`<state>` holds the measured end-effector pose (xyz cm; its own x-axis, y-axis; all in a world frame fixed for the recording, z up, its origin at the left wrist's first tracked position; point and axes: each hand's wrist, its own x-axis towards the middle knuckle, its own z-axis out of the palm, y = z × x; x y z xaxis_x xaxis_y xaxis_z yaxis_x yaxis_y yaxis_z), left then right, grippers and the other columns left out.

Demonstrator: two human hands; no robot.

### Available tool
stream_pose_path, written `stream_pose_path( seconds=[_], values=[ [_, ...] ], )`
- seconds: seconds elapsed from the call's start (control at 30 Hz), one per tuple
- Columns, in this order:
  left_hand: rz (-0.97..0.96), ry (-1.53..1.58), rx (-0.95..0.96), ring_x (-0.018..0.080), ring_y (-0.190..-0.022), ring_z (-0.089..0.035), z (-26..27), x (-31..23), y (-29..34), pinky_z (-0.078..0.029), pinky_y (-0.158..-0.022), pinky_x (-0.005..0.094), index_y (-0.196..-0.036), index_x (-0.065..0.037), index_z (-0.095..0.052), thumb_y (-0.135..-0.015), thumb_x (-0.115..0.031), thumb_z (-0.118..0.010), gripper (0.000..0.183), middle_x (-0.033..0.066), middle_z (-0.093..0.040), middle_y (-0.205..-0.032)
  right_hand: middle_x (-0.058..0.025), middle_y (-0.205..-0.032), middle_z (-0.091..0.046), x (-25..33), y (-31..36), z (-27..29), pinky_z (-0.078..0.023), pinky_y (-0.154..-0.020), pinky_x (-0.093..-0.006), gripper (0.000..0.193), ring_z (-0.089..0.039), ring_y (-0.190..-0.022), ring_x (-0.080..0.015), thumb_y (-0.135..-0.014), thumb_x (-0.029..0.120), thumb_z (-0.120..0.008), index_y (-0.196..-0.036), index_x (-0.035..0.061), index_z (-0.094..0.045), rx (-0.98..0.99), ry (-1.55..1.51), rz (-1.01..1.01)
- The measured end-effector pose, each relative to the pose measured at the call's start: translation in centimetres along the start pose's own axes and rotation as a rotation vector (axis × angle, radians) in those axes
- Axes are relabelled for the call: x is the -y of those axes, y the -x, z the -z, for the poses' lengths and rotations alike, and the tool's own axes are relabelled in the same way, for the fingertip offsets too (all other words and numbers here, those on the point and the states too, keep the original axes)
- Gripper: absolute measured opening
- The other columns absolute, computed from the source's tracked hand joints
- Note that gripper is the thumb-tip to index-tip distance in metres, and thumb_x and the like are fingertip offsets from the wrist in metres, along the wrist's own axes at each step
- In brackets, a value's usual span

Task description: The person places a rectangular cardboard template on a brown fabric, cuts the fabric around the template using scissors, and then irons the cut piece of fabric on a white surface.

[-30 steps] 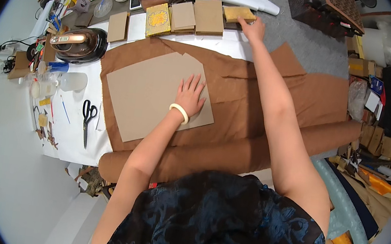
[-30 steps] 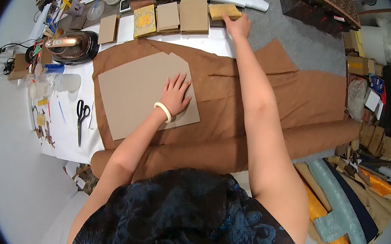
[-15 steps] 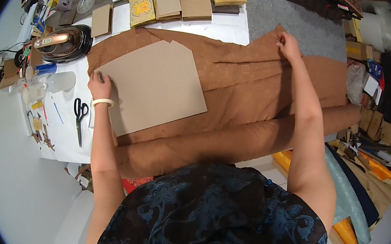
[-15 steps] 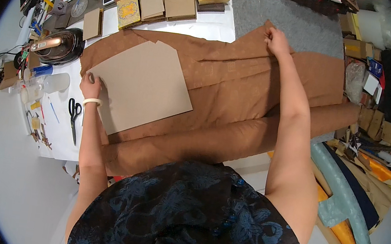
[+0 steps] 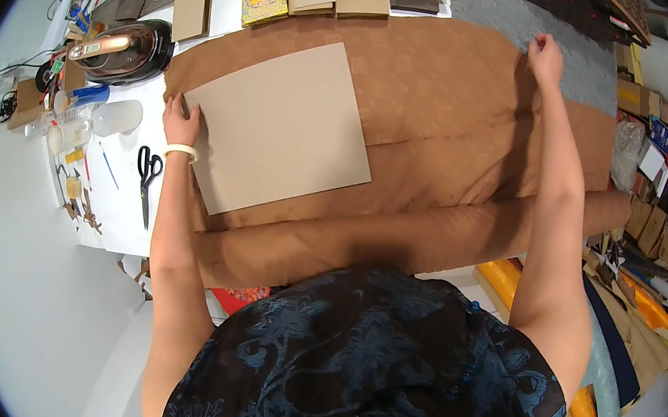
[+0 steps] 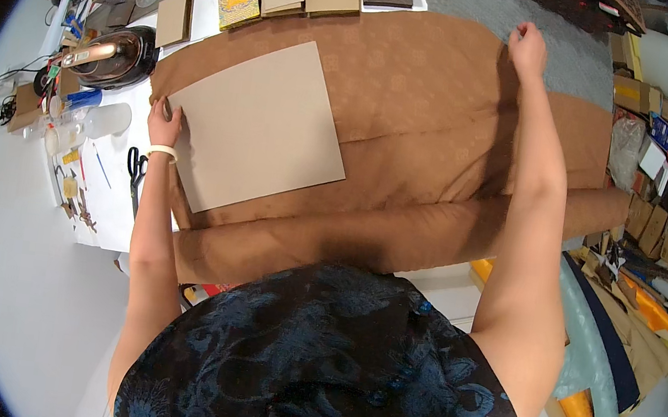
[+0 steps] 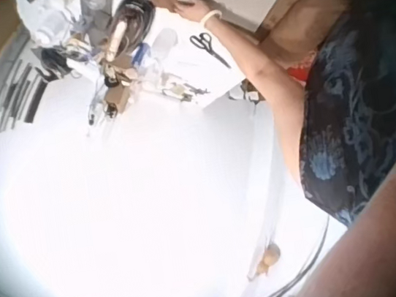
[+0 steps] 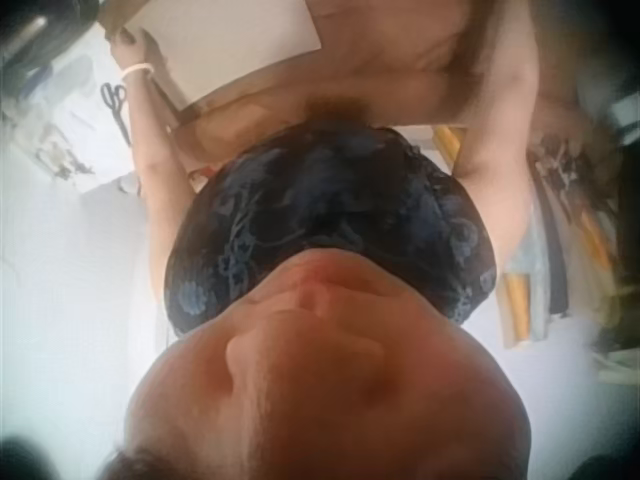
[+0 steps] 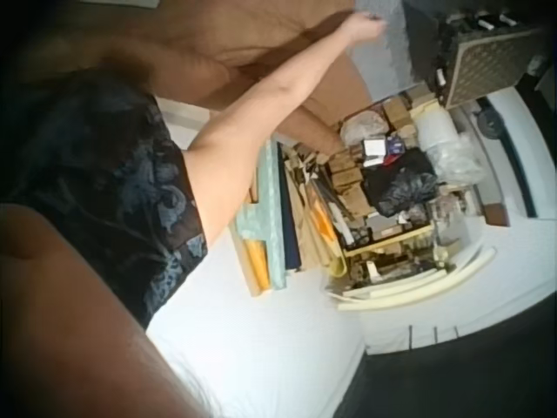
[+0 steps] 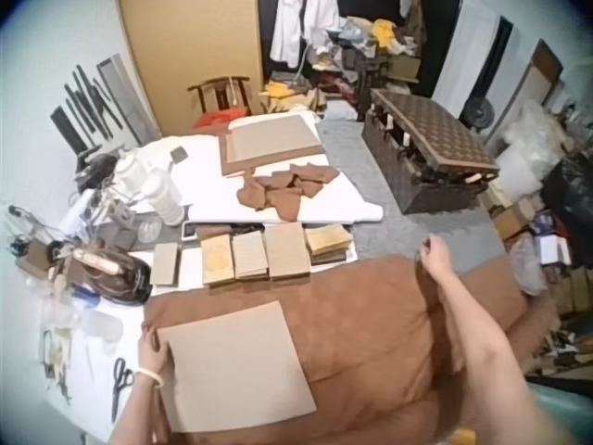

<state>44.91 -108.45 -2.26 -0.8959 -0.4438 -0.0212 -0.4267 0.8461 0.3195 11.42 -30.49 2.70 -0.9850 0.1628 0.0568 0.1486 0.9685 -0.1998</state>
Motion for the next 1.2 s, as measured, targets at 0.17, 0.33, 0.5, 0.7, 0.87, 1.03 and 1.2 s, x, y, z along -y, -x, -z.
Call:
stream_pose_path(
  seconds=[0.17, 0.33, 0.5, 0.7, 0.87, 1.03, 1.2],
  values=[
    [0.003, 0.088, -0.12, 0.0434, -0.117, -0.057, 0.3, 1.2, 1.3, -0.044, -0.105, 0.049, -0.13, 0.004, -0.059, -0.08, -0.025, -0.078, 0.061, 0.0258, -0.062, -0.126, -0.0103, -0.155, -0.046, -3.4, 2.1, -2.3, -0.044, -0.109, -0.0481, 0.056, -0.049, -0.136, -0.0408, -0.092, 0.046, -0.068, -0.14, 0.0182, -0.058, 0.111, 0.105, -0.465],
    [0.07, 0.073, 0.004, 0.0446, -0.13, -0.05, 0.1, 0.8, 5.2, -0.04, -0.112, 0.0482, -0.135, 0.004, -0.056, -0.086, -0.028, -0.077, 0.063, 0.0297, -0.055, -0.138, -0.0196, -0.128, -0.067, -0.3, 2.1, -0.4, -0.048, -0.103, -0.0442, 0.062, -0.062, -0.121, -0.0368, -0.092, 0.051, -0.067, -0.136, 0.0076, -0.059, 0.493, 0.065, -0.362],
    [0.072, 0.09, 0.059, 0.0442, -0.136, -0.047, 0.0, -0.7, 4.0, -0.038, -0.115, 0.0484, -0.137, 0.002, -0.056, -0.088, -0.029, -0.075, 0.061, 0.0298, -0.052, -0.143, -0.0224, -0.108, -0.072, -3.6, 0.3, -1.6, -0.051, -0.093, -0.0435, 0.041, -0.067, -0.106, -0.0379, -0.097, 0.043, -0.064, -0.117, 0.0068, -0.062, 0.165, -0.2, -0.212],
    [0.091, 0.083, 0.018, 0.0431, -0.136, -0.047, 1.3, -2.2, 5.8, -0.038, -0.115, 0.0468, -0.137, 0.004, -0.055, -0.088, -0.025, -0.075, 0.06, 0.0282, -0.052, -0.143, -0.0124, -0.1, -0.072, -3.7, -1.9, -2.1, -0.052, -0.088, -0.0418, 0.03, -0.068, -0.096, -0.0297, -0.095, 0.025, -0.069, -0.119, 0.0102, -0.057, 0.047, -0.352, -0.128],
    [0.08, 0.208, -0.118, 0.0421, -0.121, -0.056, 0.4, -2.1, 7.4, -0.044, -0.106, 0.0473, -0.131, 0.006, -0.055, -0.083, -0.019, -0.078, 0.059, 0.0259, -0.061, -0.128, -0.0089, -0.104, -0.071, -4.7, -3.1, -1.0, -0.054, -0.088, -0.0401, 0.043, -0.068, -0.097, -0.0265, -0.086, 0.017, -0.077, -0.126, 0.0121, -0.062, -0.191, -0.243, -0.006],
    [0.265, 0.413, -0.178, 0.0345, -0.11, -0.066, 0.4, -0.9, 10.4, -0.052, -0.098, 0.0392, -0.124, 0.008, -0.059, -0.082, -0.009, -0.077, 0.05, 0.0242, -0.066, -0.118, -0.0154, -0.104, -0.069, 6.4, 5.4, 0.7, -0.053, -0.086, -0.045, 0.032, -0.065, -0.097, -0.0344, -0.087, 0.014, -0.07, -0.118, 0.0052, -0.066, -0.48, -0.087, 0.488],
    [0.374, 0.337, -0.184, 0.0343, -0.102, -0.065, -0.6, -0.2, 12.1, -0.052, -0.093, 0.0417, -0.117, 0.005, -0.064, -0.08, -0.013, -0.078, 0.044, 0.0208, -0.066, -0.109, -0.0054, -0.086, -0.069, 19.0, 27.4, -1.8, -0.053, -0.073, -0.0321, 0.023, -0.064, -0.078, -0.0147, -0.097, 0.023, -0.067, -0.108, 0.0031, -0.066, 0.645, -0.592, 0.234]
  ],
)
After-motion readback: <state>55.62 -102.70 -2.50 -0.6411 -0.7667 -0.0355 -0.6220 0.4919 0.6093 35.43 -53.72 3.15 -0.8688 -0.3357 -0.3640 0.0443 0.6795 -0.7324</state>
